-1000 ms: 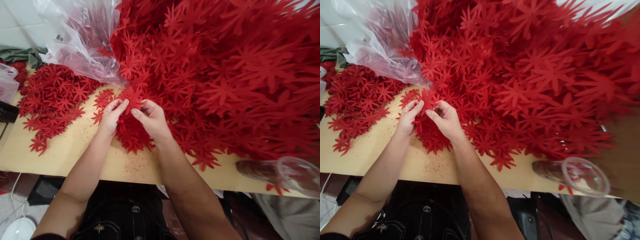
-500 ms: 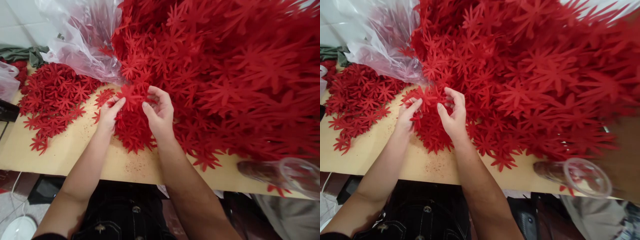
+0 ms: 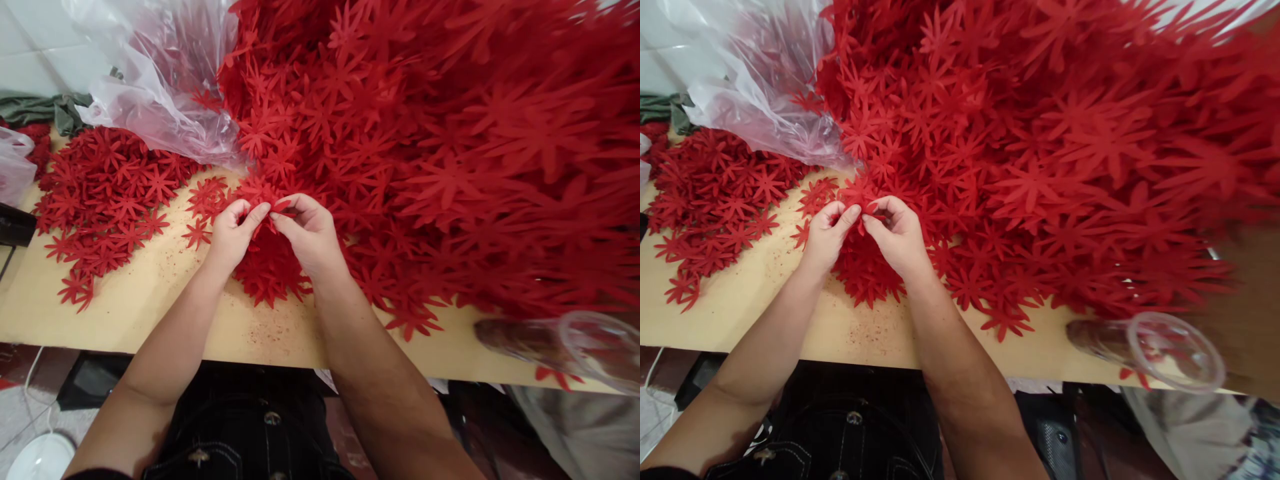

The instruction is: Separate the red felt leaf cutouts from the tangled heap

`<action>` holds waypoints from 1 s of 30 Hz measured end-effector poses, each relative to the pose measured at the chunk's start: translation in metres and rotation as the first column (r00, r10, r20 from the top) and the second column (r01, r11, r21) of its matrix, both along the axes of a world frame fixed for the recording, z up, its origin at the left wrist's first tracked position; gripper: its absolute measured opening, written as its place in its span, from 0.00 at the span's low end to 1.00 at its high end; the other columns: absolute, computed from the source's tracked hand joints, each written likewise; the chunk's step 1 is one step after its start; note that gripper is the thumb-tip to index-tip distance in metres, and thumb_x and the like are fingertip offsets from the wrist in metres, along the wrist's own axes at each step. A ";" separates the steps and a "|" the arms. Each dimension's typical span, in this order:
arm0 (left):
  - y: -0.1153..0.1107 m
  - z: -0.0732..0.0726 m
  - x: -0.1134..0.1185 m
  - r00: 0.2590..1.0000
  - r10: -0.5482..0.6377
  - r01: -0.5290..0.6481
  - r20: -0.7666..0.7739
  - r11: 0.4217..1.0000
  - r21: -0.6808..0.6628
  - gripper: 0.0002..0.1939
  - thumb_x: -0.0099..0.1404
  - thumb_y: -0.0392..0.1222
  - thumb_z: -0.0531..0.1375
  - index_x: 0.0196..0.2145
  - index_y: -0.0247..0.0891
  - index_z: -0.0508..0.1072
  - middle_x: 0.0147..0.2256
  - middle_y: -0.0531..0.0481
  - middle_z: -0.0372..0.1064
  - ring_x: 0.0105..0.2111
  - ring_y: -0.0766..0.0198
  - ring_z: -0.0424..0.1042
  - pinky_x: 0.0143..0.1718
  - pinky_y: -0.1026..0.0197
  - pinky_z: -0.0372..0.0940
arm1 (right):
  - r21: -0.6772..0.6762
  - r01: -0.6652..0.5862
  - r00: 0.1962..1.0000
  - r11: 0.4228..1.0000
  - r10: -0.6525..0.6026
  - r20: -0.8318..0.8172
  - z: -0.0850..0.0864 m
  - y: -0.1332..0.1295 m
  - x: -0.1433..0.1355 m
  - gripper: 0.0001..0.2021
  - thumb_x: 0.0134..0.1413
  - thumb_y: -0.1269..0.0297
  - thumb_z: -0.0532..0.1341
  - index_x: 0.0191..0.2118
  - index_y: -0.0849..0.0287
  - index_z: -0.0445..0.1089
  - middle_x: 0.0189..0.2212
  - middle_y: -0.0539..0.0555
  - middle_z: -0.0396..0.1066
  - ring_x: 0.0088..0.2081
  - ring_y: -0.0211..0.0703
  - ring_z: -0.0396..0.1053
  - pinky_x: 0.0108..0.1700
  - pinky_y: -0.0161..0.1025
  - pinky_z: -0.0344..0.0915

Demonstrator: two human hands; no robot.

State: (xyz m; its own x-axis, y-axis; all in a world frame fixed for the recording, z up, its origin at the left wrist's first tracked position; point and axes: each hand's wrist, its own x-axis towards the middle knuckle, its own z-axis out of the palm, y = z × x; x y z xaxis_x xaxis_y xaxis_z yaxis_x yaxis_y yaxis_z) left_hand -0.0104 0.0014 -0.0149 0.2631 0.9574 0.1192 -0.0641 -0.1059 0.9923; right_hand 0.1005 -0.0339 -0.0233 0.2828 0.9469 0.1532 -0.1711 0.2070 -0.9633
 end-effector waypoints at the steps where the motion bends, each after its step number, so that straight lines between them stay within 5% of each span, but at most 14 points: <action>1: 0.000 0.000 0.000 1.000 -0.001 0.001 0.015 1.000 -0.002 0.21 0.54 0.50 0.62 0.16 0.37 0.57 0.17 0.59 0.49 0.20 0.74 0.49 0.24 0.66 0.50 | -0.004 0.002 1.000 1.000 -0.002 -0.003 0.000 0.000 0.000 0.12 0.38 0.59 0.67 0.26 0.57 0.64 0.23 0.44 0.64 0.25 0.29 0.61 0.30 0.32 0.63; 7: -0.002 0.002 0.001 0.996 -0.019 0.023 0.087 0.999 -0.044 0.21 0.51 0.53 0.64 0.17 0.37 0.58 0.17 0.60 0.51 0.20 0.74 0.51 0.24 0.66 0.51 | -0.014 0.014 1.000 1.000 -0.014 -0.013 -0.002 0.002 -0.001 0.18 0.34 0.49 0.67 0.26 0.56 0.66 0.23 0.45 0.65 0.25 0.30 0.62 0.31 0.33 0.64; 11: -0.005 0.004 0.002 0.991 -0.106 0.108 0.078 0.994 -0.019 0.16 0.53 0.48 0.64 0.19 0.37 0.62 0.18 0.59 0.58 0.21 0.74 0.55 0.27 0.66 0.54 | 0.011 0.156 0.988 0.988 -0.156 0.017 -0.003 0.001 0.003 0.15 0.41 0.50 0.65 0.26 0.56 0.66 0.21 0.45 0.64 0.24 0.30 0.62 0.29 0.33 0.63; 18: -0.004 0.007 -0.001 0.988 -0.022 0.028 0.150 0.999 -0.042 0.14 0.51 0.46 0.65 0.20 0.37 0.65 0.18 0.59 0.56 0.21 0.75 0.54 0.26 0.67 0.53 | 0.055 0.382 0.922 0.922 -0.377 -0.094 -0.015 0.010 0.028 0.12 0.47 0.54 0.61 0.30 0.54 0.60 0.23 0.45 0.63 0.21 0.30 0.60 0.24 0.33 0.61; 25: -0.003 0.002 0.001 0.995 -0.023 0.027 0.098 0.999 -0.036 0.08 0.53 0.43 0.63 0.24 0.38 0.70 0.23 0.58 0.64 0.24 0.74 0.59 0.31 0.69 0.58 | 0.114 0.324 0.936 0.939 -0.336 0.108 -0.008 0.005 0.015 0.16 0.49 0.48 0.59 0.24 0.56 0.59 0.18 0.45 0.56 0.19 0.30 0.54 0.23 0.33 0.56; 30: -0.003 0.002 0.001 0.996 -0.006 0.011 0.088 0.998 -0.057 0.06 0.54 0.41 0.63 0.23 0.38 0.70 0.21 0.58 0.63 0.24 0.74 0.60 0.32 0.69 0.59 | 0.083 0.331 0.936 0.940 -0.338 0.098 -0.006 0.004 0.011 0.23 0.49 0.43 0.55 0.20 0.56 0.52 0.16 0.44 0.49 0.18 0.30 0.47 0.19 0.32 0.49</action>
